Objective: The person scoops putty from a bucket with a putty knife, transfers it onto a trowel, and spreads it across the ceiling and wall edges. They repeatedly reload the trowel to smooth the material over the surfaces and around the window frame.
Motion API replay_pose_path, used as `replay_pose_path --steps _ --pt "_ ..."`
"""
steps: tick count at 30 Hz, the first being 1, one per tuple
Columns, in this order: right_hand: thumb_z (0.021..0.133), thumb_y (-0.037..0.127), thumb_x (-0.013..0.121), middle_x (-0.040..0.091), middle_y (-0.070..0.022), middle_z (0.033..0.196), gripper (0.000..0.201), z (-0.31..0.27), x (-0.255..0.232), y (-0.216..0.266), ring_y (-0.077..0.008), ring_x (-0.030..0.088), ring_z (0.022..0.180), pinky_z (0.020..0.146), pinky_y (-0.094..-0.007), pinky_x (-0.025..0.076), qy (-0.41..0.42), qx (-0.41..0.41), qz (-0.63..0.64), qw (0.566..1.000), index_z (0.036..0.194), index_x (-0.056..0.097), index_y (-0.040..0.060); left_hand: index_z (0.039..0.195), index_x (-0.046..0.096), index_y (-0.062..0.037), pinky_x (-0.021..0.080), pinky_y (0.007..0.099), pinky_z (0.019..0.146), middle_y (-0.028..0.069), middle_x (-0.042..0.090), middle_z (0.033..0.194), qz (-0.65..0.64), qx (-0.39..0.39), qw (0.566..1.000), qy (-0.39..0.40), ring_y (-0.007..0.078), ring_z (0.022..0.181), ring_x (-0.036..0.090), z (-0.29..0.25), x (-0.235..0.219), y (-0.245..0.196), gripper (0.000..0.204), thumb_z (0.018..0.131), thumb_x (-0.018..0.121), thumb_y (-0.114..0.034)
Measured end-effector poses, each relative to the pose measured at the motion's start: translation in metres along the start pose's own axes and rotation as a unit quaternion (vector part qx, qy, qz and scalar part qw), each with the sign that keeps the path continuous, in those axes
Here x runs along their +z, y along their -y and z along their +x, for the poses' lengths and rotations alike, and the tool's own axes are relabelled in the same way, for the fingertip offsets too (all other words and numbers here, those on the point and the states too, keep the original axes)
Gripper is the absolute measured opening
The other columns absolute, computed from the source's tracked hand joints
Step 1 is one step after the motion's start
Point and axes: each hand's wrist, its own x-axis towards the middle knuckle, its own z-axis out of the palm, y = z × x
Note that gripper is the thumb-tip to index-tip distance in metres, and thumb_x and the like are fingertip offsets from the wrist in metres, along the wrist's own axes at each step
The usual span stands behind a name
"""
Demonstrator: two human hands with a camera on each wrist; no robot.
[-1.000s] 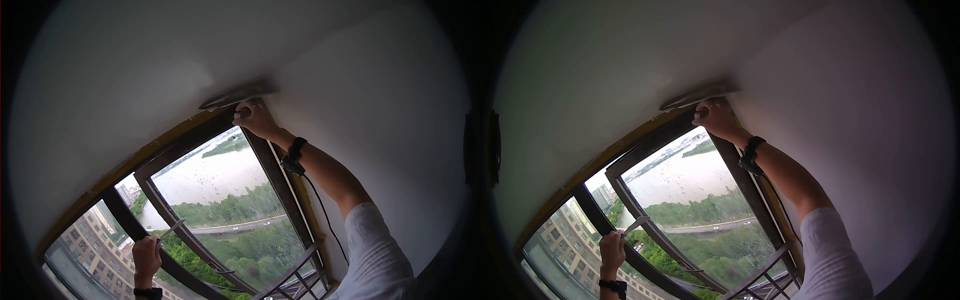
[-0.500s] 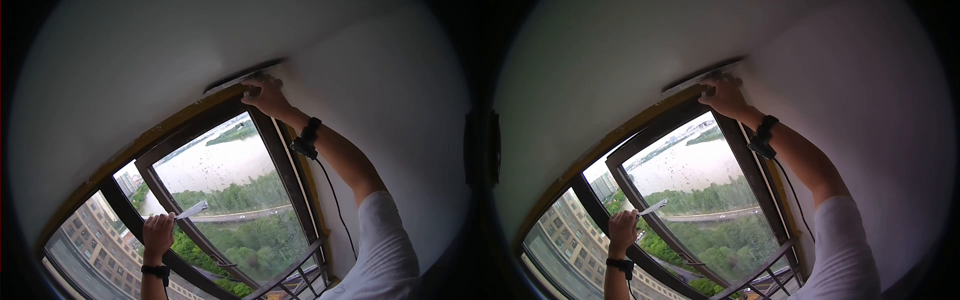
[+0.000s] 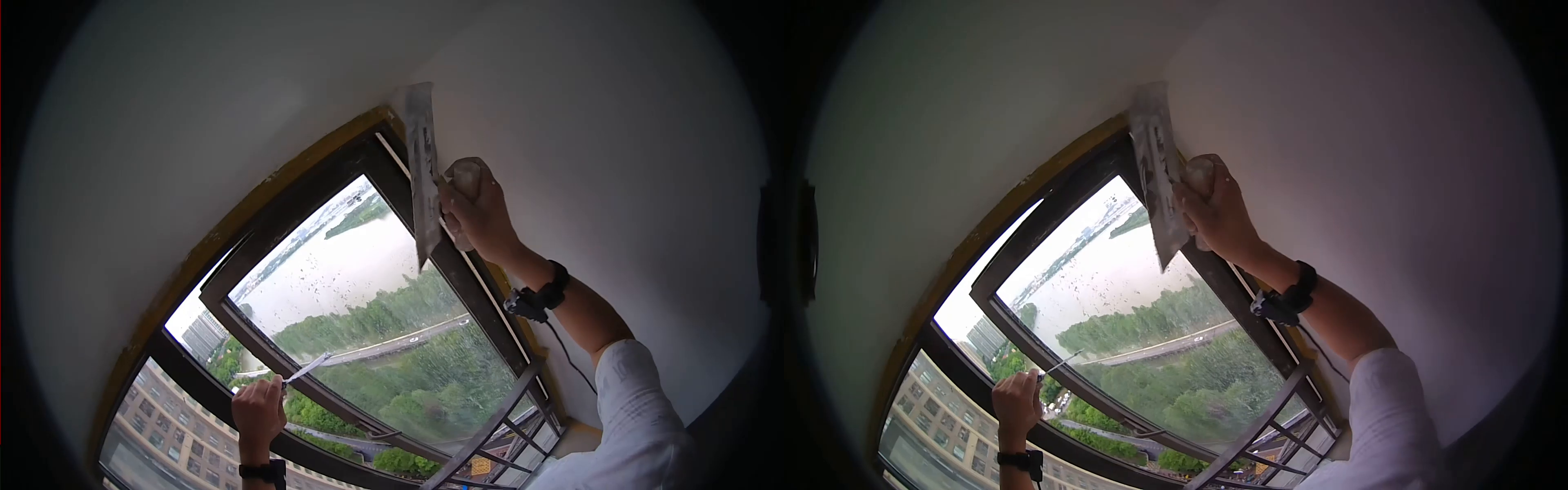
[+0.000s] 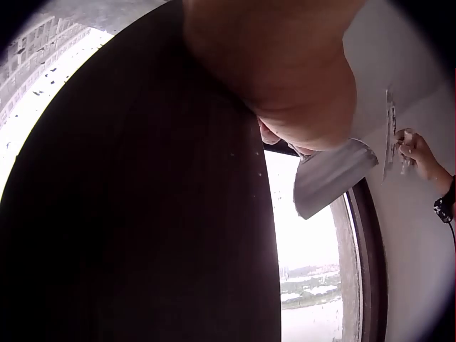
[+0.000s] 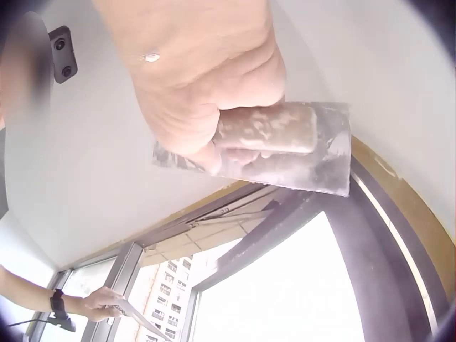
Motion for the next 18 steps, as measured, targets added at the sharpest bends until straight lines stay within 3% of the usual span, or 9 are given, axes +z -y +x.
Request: replay_pose_path --steps 1,2,4,6,8,12,13,16,18 --pt "0.095 0.017 0.059 0.057 -0.0081 0.089 0.015 0.003 0.008 -0.005 -0.0107 0.054 0.059 0.051 -0.0252 0.047 -0.021 0.156 0.242 0.958 0.104 0.051 0.0081 0.1 0.062 -0.0065 0.043 0.0421 0.057 0.0081 0.055 0.071 -0.004 0.004 1.0 0.0 0.0287 0.062 0.058 0.001 0.001 0.0 0.021 0.08 0.063 -0.014" --pt "0.096 0.019 0.056 0.056 -0.0059 0.083 0.011 0.008 0.017 -0.011 -0.009 0.051 0.055 0.048 -0.024 0.045 -0.038 0.292 0.465 0.835 0.098 0.05 0.0095 0.1 0.062 -0.0065 0.043 0.0421 0.057 0.0081 0.055 0.071 0.0 0.013 1.0 -0.004 0.0287 0.062 0.058 0.0 0.002 0.0 0.021 0.08 0.063 -0.014" --pt "0.096 0.02 0.056 0.053 -0.0014 0.073 0.013 0.021 0.043 -0.032 -0.0075 0.047 0.05 0.044 -0.0232 0.042 -0.032 0.333 0.614 0.715 0.091 0.046 0.0132 0.098 0.062 -0.007 0.043 0.0422 0.056 0.0081 0.055 0.071 0.011 0.003 0.999 0.032 0.029 0.061 0.058 -0.002 0.002 -0.001 0.019 0.08 0.062 -0.014" --pt "0.096 0.021 0.057 0.05 0.0005 0.067 0.014 0.034 0.067 -0.042 -0.008 0.048 0.051 0.045 -0.0231 0.042 -0.036 0.337 0.627 0.701 0.09 0.044 0.0159 0.097 0.062 -0.0074 0.042 0.0424 0.056 0.0083 0.055 0.071 0.014 0.011 0.999 0.036 0.0292 0.061 0.058 -0.003 0.001 -0.004 0.019 0.08 0.063 -0.015" --pt "0.096 0.021 0.057 0.049 0.0005 0.066 0.018 0.048 0.085 -0.042 -0.0087 0.048 0.052 0.045 -0.0238 0.042 -0.072 0.304 0.61 0.729 0.085 0.042 0.0176 0.098 0.062 -0.0069 0.043 0.0424 0.057 0.0083 0.056 0.071 -0.043 0.037 0.998 0.01 0.0291 0.061 0.058 -0.005 0.003 -0.004 0.021 0.079 0.064 -0.015" --pt "0.095 0.021 0.057 0.048 0.0009 0.065 0.022 0.07 0.115 -0.058 -0.0094 0.047 0.052 0.045 -0.0255 0.041 -0.104 0.277 0.648 0.702 0.082 0.04 0.0186 0.1 0.062 -0.0053 0.044 0.042 0.058 0.009 0.057 0.073 -0.082 0.041 0.995 0.028 0.0303 0.062 0.058 -0.022 -0.021 -0.022 0.024 0.078 0.065 -0.013" --pt "0.095 0.021 0.058 0.047 0.0009 0.065 0.022 0.073 0.12 -0.063 -0.0098 0.046 0.052 0.045 -0.0262 0.041 -0.107 0.262 0.655 0.7 0.082 0.04 0.0188 0.104 0.062 -0.0061 0.044 0.0406 0.057 0.0076 0.06 0.076 -0.082 0.059 0.995 0.025 0.0258 0.062 0.059 -0.035 -0.019 -0.018 0.027 0.081 0.066 -0.021" --pt "0.094 0.021 0.058 0.046 0.0009 0.065 0.022 0.082 0.121 -0.054 -0.0106 0.046 0.052 0.046 -0.0268 0.041 -0.101 0.255 0.667 0.692 0.082 0.04 0.0187 0.096 0.061 -0.0028 0.045 0.0382 0.058 0.0113 0.06 0.076 -0.07 0.074 0.988 0.114 0.0256 0.061 0.058 -0.057 -0.067 -0.038 0.021 0.081 0.067 -0.016" --pt "0.094 0.02 0.057 0.046 0.0003 0.064 0.022 0.088 0.118 -0.044 -0.0115 0.046 0.052 0.047 -0.0275 0.042 -0.114 0.287 0.647 0.697 0.082 0.039 0.0178 0.099 0.064 -0.0052 0.046 0.0356 0.055 0.0073 0.058 0.07 -0.077 0.074 0.99 0.087 0.0231 0.061 0.058 -0.086 -0.093 -0.047 0.015 0.09 0.062 -0.016"
